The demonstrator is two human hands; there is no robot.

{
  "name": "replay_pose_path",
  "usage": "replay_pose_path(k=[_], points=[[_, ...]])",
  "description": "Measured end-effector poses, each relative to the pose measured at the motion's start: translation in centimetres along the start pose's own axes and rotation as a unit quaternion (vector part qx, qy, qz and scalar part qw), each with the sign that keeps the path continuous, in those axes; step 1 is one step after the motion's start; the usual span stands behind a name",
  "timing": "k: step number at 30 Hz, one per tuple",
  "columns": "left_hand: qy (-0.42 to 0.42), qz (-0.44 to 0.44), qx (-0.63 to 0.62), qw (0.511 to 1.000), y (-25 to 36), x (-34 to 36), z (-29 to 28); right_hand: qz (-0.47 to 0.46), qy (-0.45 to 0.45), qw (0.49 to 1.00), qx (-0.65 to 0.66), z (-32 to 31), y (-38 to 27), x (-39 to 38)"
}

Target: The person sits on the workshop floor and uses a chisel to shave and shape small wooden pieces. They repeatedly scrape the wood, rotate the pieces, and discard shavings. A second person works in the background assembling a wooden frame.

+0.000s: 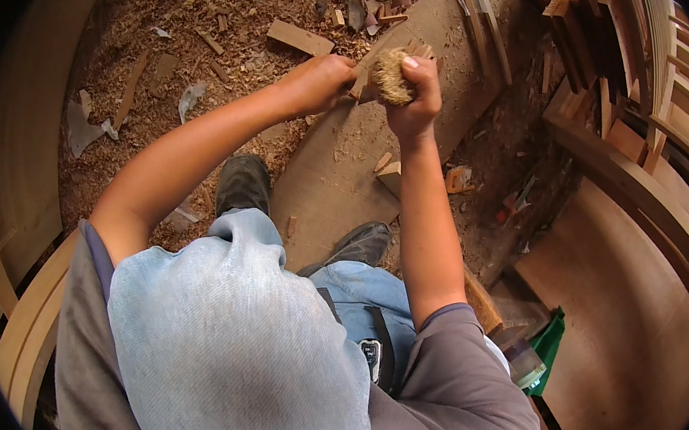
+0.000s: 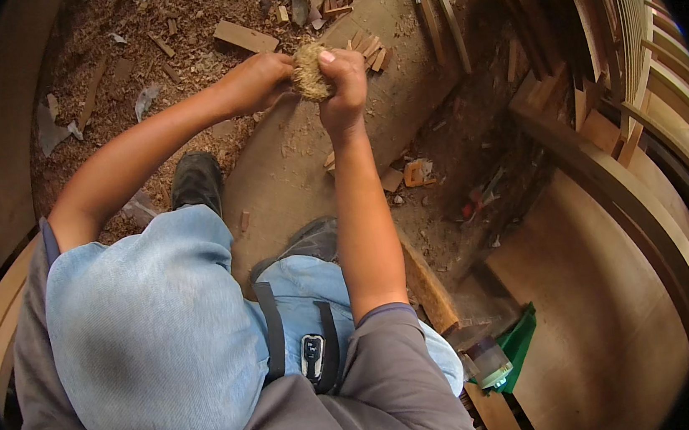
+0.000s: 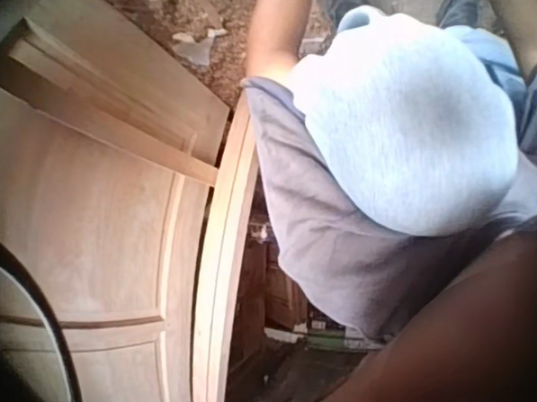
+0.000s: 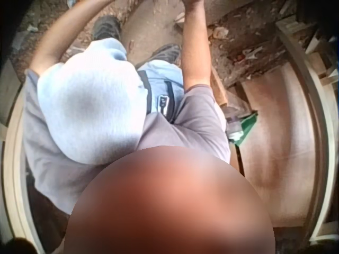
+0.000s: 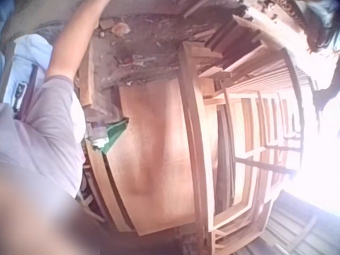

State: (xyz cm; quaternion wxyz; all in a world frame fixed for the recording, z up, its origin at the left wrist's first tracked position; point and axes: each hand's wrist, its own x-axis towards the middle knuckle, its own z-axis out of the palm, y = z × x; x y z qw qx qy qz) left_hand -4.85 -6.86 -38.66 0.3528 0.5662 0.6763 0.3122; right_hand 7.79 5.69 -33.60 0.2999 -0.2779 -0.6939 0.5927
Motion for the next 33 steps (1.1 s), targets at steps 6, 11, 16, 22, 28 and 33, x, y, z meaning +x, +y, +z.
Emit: replay_pose_path(k=[6,11,16,22,28,33], points=[[0.02,0.013,-0.017,1.0,0.0,-0.1,0.1,0.14,-0.031,0.975,0.168,-0.8,-0.2,-0.4],[0.005,0.0,-0.01,1.0,-0.1,-0.1,0.0,0.151,0.007,0.95,0.274,-0.1,-0.6,-0.9],[0.014,0.016,-0.022,1.0,0.0,-0.2,0.1,0.001,0.026,1.0,0.006,0.1,0.1,-1.2],[0.005,0.025,-0.001,1.0,-0.1,-0.2,-0.1,0.082,-0.004,0.992,0.099,-0.3,0.5,-0.7],[0.02,0.024,-0.016,0.999,0.1,-0.3,0.1,0.131,0.003,0.944,0.302,0.0,-0.2,-0.8],[0.027,0.023,-0.03,0.999,-0.2,-0.2,0.2,0.08,0.002,0.994,0.074,0.3,0.2,-0.9]])
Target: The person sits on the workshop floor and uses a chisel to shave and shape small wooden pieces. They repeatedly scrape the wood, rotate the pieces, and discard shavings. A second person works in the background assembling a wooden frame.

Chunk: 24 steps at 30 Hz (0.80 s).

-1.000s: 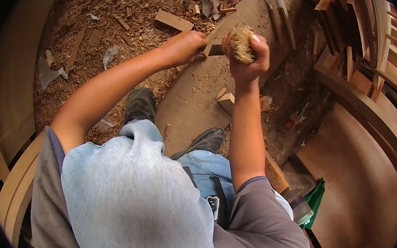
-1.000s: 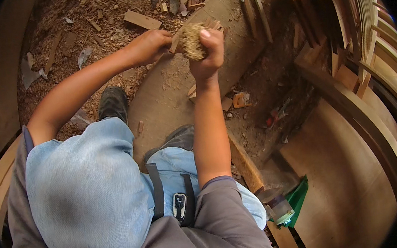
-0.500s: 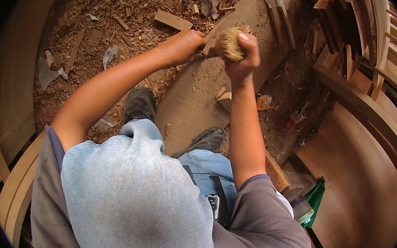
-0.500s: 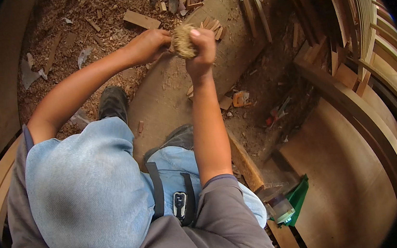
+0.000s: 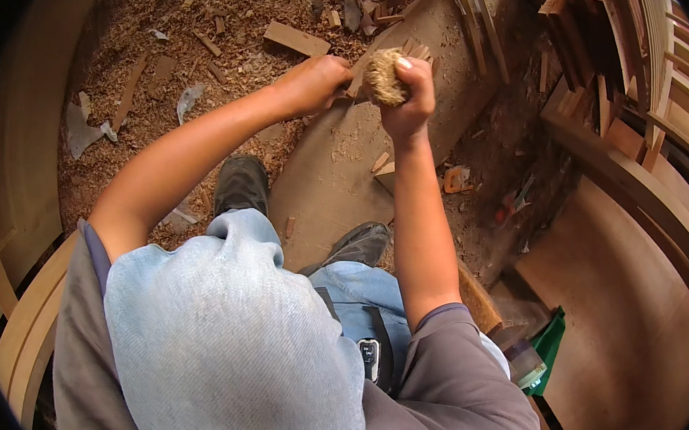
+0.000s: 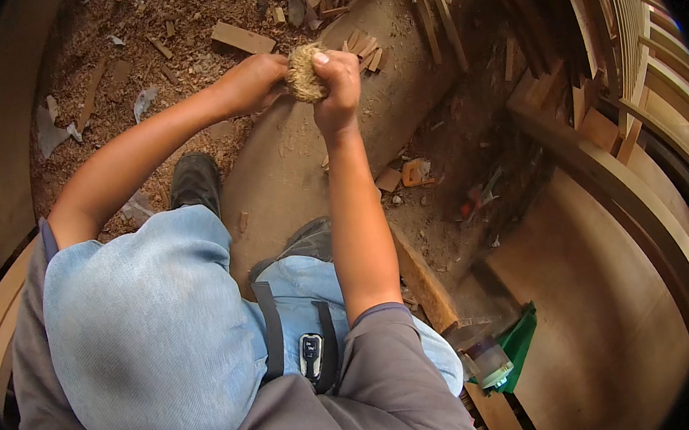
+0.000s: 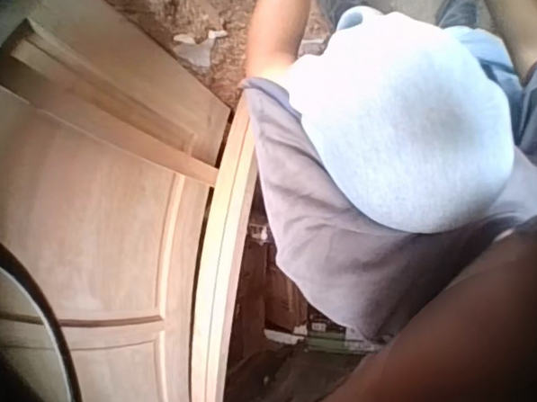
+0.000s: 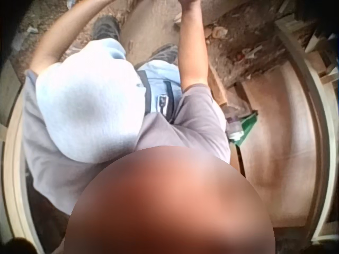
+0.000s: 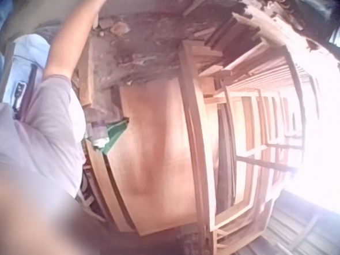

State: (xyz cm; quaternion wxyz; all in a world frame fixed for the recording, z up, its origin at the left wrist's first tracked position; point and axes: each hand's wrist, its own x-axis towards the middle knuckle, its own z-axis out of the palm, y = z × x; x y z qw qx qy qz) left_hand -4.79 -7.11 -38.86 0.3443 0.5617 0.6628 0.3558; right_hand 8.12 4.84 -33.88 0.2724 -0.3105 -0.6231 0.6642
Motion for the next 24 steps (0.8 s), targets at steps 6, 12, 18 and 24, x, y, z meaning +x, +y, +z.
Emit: replay_pose_path(k=[6,12,18,24], points=[[-0.005,0.008,0.022,1.0,0.0,0.0,-0.1,0.12,0.013,0.986,0.114,-0.3,-0.4,0.3],[0.005,0.009,0.04,0.999,0.3,-0.1,0.0,0.049,-0.009,0.988,0.144,-0.2,-1.4,0.2],[-0.002,0.01,0.012,1.0,0.2,-0.1,-0.1,0.071,-0.041,0.971,0.223,0.0,-1.7,0.3],[0.001,0.015,0.013,1.0,0.1,0.1,-0.2,0.135,0.057,0.975,0.167,0.4,-2.0,0.3]])
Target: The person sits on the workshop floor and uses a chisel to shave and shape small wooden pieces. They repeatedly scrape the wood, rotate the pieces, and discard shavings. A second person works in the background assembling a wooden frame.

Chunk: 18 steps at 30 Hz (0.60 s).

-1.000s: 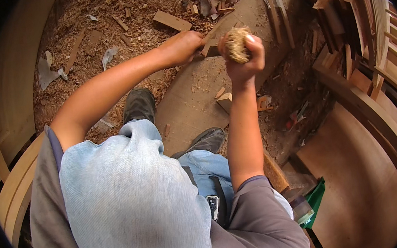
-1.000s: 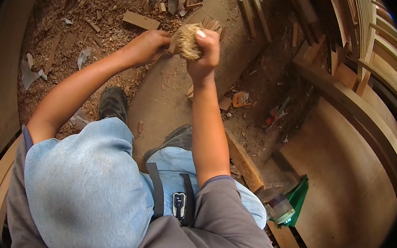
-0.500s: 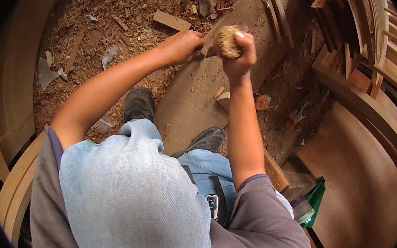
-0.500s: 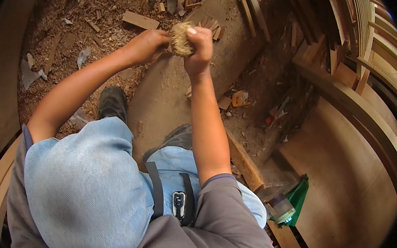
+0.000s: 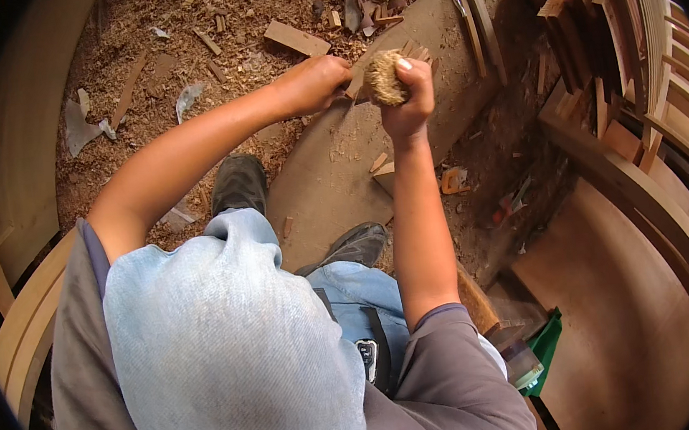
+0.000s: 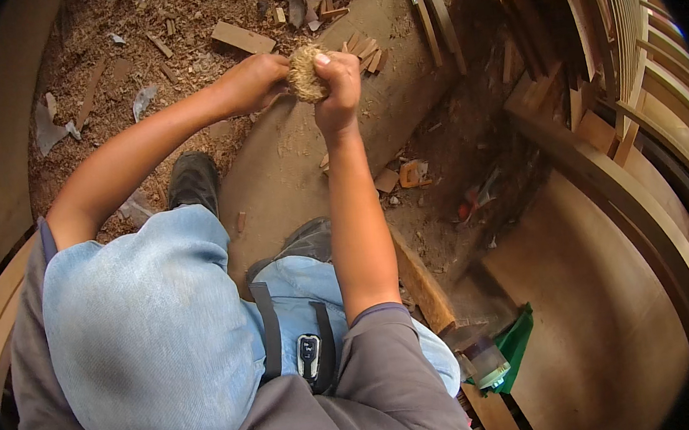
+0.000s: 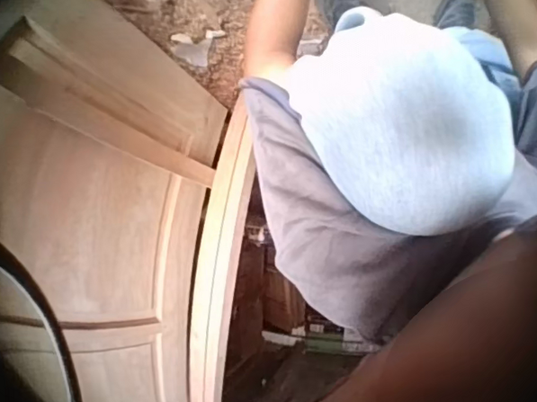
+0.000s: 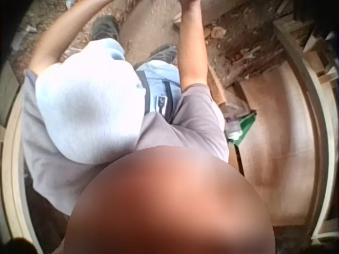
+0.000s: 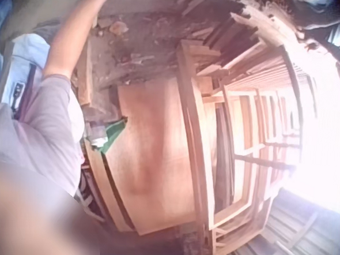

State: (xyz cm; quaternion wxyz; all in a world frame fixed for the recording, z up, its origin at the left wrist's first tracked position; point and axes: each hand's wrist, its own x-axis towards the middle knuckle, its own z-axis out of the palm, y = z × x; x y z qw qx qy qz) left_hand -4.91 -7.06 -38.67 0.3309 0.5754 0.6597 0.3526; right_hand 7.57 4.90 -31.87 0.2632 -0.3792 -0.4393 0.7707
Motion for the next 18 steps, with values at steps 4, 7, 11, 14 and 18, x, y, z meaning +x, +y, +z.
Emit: replay_pose_path(k=[4,7,11,14,18], points=[[-0.004,-0.017,0.002,1.0,0.2,-0.2,0.1,-0.002,-0.114,0.993,0.024,0.2,-0.2,-0.4],[0.001,-0.01,-0.012,1.0,0.1,-0.1,0.0,0.02,-0.1,0.993,-0.068,0.2,-0.2,-0.5],[-0.004,-0.003,-0.021,1.0,0.2,-0.2,-0.2,-0.049,-0.091,0.994,0.037,-0.6,0.4,-0.5],[-0.018,-0.028,0.008,0.999,0.3,-0.3,-0.3,-0.11,-0.076,0.988,-0.079,-1.7,1.2,0.1],[-0.02,-0.02,0.005,1.0,0.3,-0.3,-0.3,-0.181,-0.06,0.966,-0.174,-2.3,2.6,1.4]])
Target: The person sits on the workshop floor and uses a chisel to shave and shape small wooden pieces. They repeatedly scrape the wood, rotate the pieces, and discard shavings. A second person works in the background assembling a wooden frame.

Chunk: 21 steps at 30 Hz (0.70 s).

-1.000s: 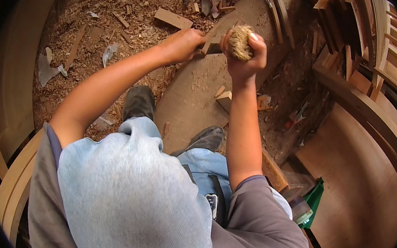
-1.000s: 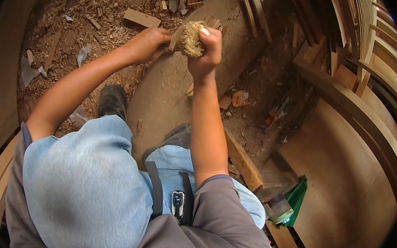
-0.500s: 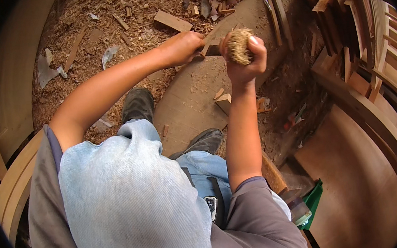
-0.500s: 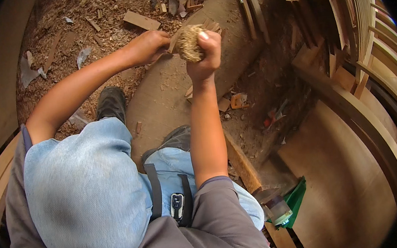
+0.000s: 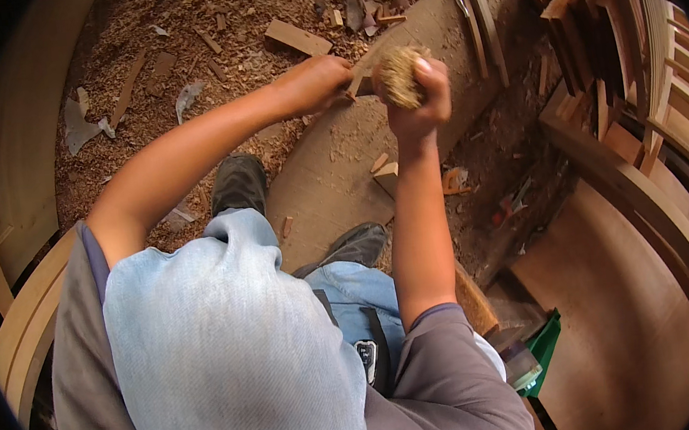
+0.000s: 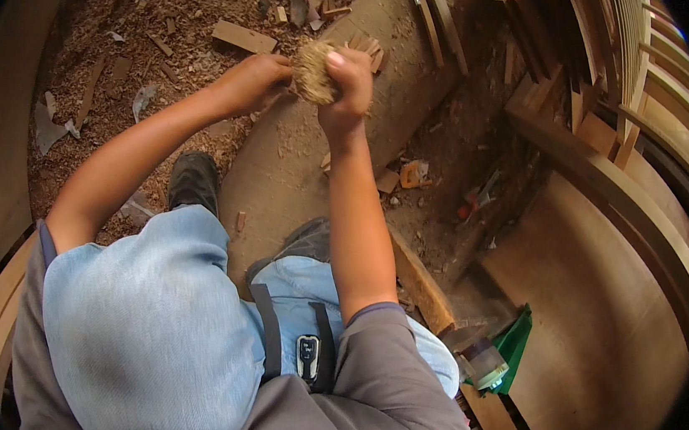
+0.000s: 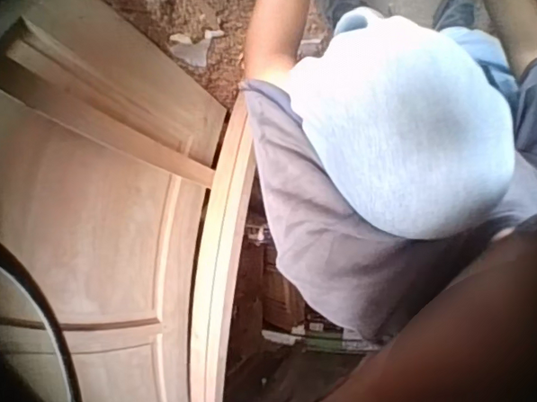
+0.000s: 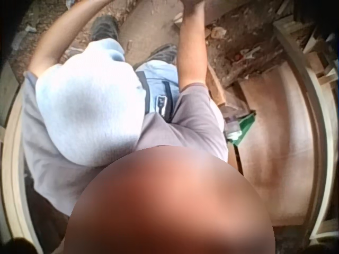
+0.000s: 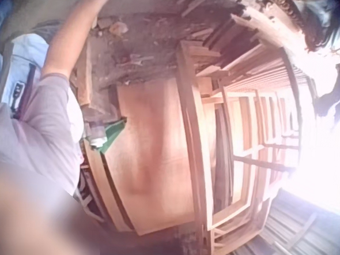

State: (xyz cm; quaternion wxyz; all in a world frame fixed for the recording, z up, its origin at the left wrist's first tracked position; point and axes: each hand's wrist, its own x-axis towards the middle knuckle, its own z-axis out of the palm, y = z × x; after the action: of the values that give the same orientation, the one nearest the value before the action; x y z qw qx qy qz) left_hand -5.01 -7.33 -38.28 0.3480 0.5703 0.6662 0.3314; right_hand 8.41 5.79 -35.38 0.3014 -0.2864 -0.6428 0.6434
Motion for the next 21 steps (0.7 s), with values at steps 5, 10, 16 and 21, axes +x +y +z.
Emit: replay_pose_path(k=[5,10,16,21], points=[[0.028,0.012,-0.029,0.999,-0.4,0.3,0.5,0.086,-0.051,0.989,0.113,0.2,-0.2,-1.1],[0.011,0.006,-0.005,1.0,-0.7,-0.1,0.6,0.128,0.013,0.967,0.22,0.0,-1.2,-1.5],[-0.016,-0.006,-0.009,1.0,-0.3,0.0,-0.1,0.087,0.076,0.988,0.105,1.1,-1.7,0.3],[0.011,0.007,-0.019,1.0,-0.1,-0.1,-0.2,0.04,0.03,0.997,0.05,1.2,-3.8,0.3]])
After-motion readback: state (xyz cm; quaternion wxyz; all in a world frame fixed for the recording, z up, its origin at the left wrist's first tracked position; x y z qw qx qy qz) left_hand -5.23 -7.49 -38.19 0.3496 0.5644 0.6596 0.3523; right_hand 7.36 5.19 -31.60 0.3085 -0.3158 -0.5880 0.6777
